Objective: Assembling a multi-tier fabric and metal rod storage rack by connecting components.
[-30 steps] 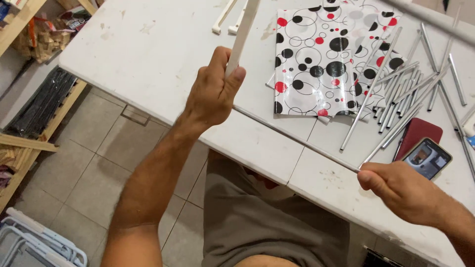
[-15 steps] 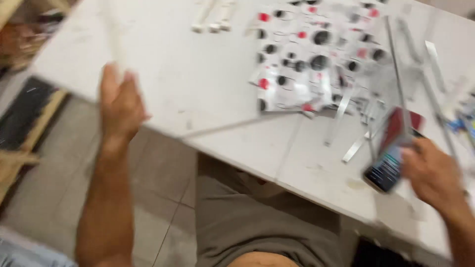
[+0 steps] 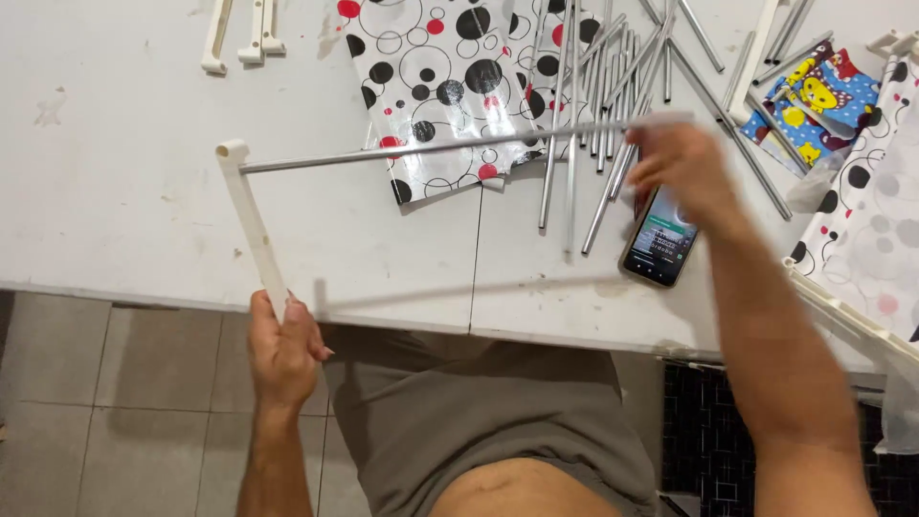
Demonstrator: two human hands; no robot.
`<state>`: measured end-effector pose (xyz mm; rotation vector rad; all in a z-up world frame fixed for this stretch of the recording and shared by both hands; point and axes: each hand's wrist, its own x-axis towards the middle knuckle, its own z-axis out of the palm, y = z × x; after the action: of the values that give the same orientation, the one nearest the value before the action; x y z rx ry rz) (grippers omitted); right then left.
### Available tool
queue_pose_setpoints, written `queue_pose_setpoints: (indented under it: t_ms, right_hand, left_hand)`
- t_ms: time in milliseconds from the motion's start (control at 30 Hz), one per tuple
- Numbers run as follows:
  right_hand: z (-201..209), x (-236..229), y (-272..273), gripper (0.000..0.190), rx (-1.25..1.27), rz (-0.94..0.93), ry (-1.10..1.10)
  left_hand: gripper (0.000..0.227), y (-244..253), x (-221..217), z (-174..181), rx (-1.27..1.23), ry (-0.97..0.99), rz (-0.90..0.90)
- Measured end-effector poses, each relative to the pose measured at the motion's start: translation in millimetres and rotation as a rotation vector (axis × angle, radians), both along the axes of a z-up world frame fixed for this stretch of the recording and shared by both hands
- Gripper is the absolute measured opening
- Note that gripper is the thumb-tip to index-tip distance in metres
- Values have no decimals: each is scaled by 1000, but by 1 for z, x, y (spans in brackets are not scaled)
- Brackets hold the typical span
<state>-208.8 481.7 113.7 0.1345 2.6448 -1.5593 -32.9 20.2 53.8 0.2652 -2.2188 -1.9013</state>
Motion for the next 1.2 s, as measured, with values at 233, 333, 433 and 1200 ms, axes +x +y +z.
queue_pose_setpoints:
  t_ms: [233, 333, 433, 1200]
  right_hand:
    - [68, 14, 54, 70, -114, 1001, -452]
    - [91, 59, 12, 49, 274, 897, -555]
    - [82, 83, 10, 38, 308, 915, -308]
    - [59, 156, 28, 36, 727, 827, -163]
  left_hand:
    - [35, -20, -9, 8, -403, 32, -88]
    - [27, 0, -27, 49, -616, -283, -279]
    - [68, 26, -45, 95, -570, -242, -566]
    - [34, 51, -51, 171, -746, 435, -521]
